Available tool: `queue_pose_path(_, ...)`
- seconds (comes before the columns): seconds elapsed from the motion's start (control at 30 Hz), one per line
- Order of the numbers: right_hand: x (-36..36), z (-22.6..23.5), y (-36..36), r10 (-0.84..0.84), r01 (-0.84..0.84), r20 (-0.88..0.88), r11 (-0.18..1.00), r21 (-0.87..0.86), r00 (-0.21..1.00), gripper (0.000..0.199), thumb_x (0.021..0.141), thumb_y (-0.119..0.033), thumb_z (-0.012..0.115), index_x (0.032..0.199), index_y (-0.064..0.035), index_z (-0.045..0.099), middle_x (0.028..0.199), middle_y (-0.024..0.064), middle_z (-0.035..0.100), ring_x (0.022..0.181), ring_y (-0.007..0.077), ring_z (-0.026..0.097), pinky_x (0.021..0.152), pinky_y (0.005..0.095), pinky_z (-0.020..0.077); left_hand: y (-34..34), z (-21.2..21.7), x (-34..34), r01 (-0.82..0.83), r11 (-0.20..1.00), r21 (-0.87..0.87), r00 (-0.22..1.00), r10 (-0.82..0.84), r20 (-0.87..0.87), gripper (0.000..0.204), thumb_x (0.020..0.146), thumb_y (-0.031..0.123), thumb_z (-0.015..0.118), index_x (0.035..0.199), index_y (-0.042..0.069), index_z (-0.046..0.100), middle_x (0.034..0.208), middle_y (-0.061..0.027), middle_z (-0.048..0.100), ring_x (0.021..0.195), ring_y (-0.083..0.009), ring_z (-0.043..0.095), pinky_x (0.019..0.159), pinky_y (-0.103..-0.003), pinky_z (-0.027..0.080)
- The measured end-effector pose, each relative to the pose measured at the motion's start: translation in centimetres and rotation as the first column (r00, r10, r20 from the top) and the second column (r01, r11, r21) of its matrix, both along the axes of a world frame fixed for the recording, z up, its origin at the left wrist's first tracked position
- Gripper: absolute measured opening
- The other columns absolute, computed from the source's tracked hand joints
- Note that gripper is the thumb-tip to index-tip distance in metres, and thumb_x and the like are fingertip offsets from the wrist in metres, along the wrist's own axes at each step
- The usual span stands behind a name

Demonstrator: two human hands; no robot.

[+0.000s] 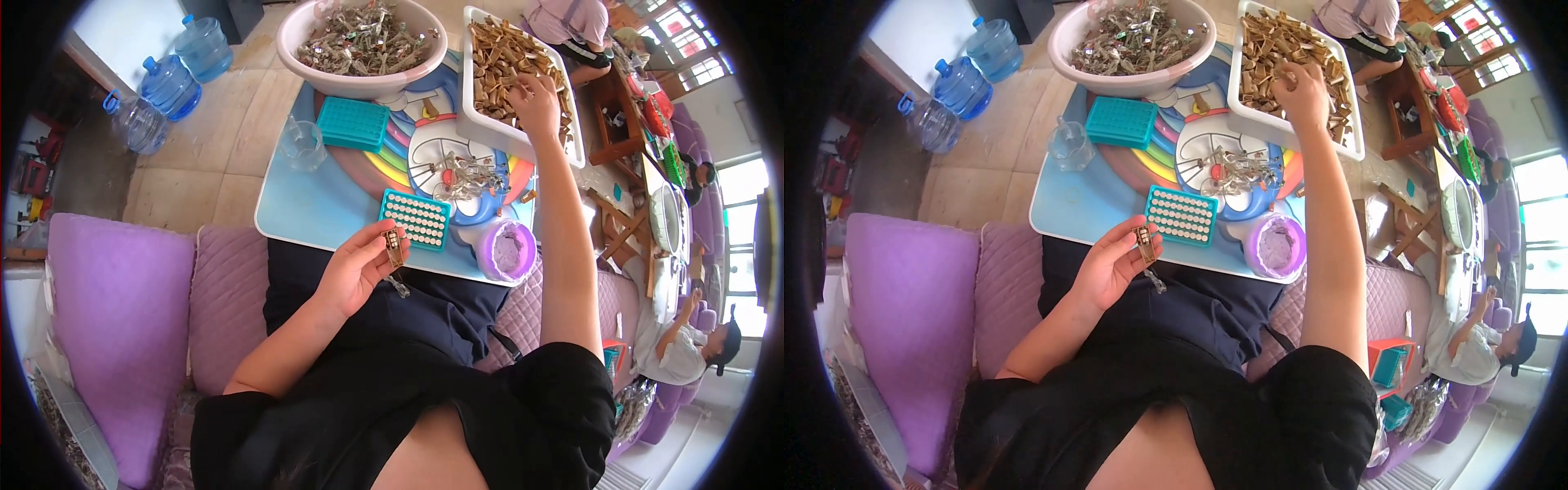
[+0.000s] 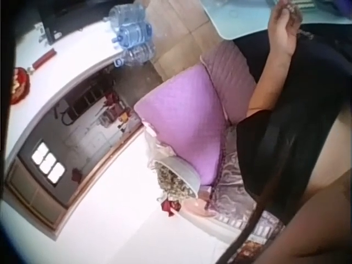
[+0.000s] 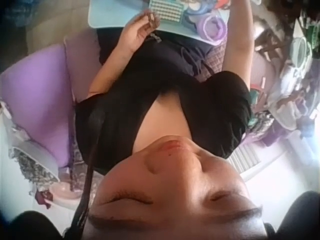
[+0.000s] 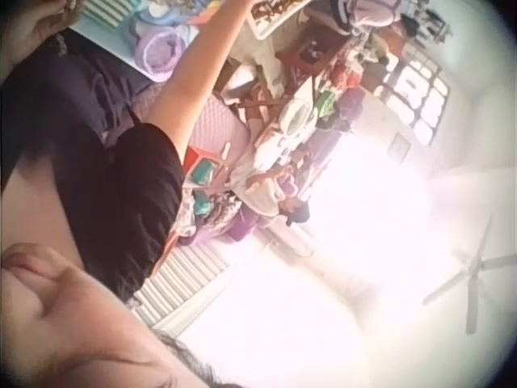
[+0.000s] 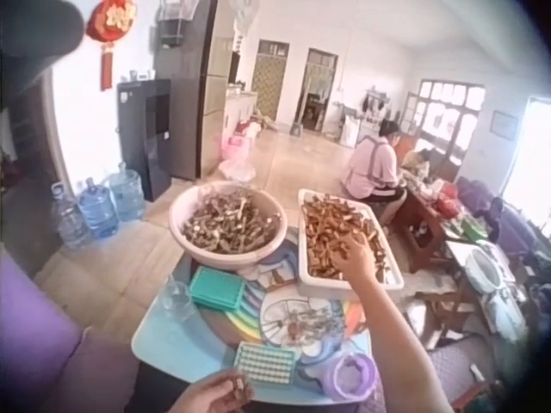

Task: The person assembles small metal components by hand, sorting them from various plastic trays and a bowl into an assembly grid.

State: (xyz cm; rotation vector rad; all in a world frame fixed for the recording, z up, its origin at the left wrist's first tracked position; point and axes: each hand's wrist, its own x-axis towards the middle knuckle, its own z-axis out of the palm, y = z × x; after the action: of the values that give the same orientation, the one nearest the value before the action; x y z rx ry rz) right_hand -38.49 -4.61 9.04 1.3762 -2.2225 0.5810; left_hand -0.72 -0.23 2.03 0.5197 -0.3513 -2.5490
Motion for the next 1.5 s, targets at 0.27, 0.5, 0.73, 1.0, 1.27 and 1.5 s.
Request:
queue_pose_path(0.27,18.8,0.0,12.6,0.688,-0.712,0.57,0.661,-0.238,0.449,0.036,0.065,0.011,0.057,0.098,-0.0038,0.064,0.076,0.0042,0.06,0.067,0.0144,0.058,0.063,0.0253,0.047,1.2,1.3,-0.1,0.088,0.996,-0.019,0.992,-0.09,-0.091,0.031,0.093,0.008,0.048,0.122,0.0,0.049,0.116,-0.0144,0.056,0.106,-0.0247,0.057,0.095,-0.039,0.047)
queue_pose_path(0.5,21.9,-1.9,16.4,0.605,-0.592,0.77,0.702,-0.396,0.203,0.031,0.079,-0.013,0.056,0.106,0.0023,0.06,0.104,0.0131,0.053,0.095,0.0226,0.054,0.085,0.0319,0.042,2.4,1.1,0.1,0.11,0.989,-0.094,0.994,-0.111,-0.002,0.03,0.093,0.009,0.051,0.121,0.002,0.051,0.116,-0.0103,0.056,0.104,-0.0207,0.058,0.092,-0.033,0.048)
queue_pose_path(0.73,23.0,-3.3,16.8,0.501,-0.336,0.859,0.83,-0.444,0.102,0.019,0.082,0.0,0.06,0.1,0.0002,0.063,0.101,0.0092,0.057,0.091,0.0163,0.056,0.08,0.0282,0.0447,3.0,1.2,0.0,0.109,0.987,-0.117,0.994,-0.109,0.005,0.028,0.092,0.008,0.051,0.119,0.003,0.053,0.118,-0.0104,0.055,0.104,-0.0199,0.057,0.091,-0.033,0.048)
queue_pose_path(1.0,22.1,-3.5,17.1,0.463,-0.014,0.856,0.878,-0.479,-0.23,0.041,0.08,0.006,0.059,0.119,0.0035,0.047,0.103,0.0099,0.06,0.094,0.0153,0.059,0.084,0.0274,0.0471,3.1,3.9,-1.6,0.116,0.993,0.004,0.993,-0.116,-0.009,0.025,0.091,0.009,0.053,0.116,0.006,0.054,0.112,-0.0107,0.059,0.105,-0.0206,0.058,0.092,-0.034,0.047)
queue_pose_path(1.27,21.1,1.9,20.0,0.681,0.118,0.732,0.725,-0.678,0.016,0.047,0.08,-0.01,0.063,0.12,0.0084,0.046,0.11,0.0167,0.057,0.096,0.026,0.059,0.086,0.0383,0.0462,2.8,12.3,-2.7,0.26,0.95,0.174,0.958,-0.231,-0.169,0.022,0.093,0.01,0.051,0.114,0.005,0.051,0.105,-0.0078,0.059,0.099,-0.0185,0.058,0.089,-0.031,0.048)
queue_pose_path(1.5,26.2,7.0,18.5,0.716,-0.739,0.416,0.659,-0.139,0.56,0.031,0.068,-0.017,0.073,0.09,-0.0009,0.058,0.118,0.0239,0.054,0.115,0.0421,0.049,0.094,0.0556,0.0378,2.0,10.9,-3.0,0.15,0.987,0.052,0.987,-0.147,-0.066,0.026,0.092,0.011,0.052,0.117,0.005,0.048,0.108,-0.008,0.057,0.1,-0.0181,0.057,0.092,-0.031,0.046)
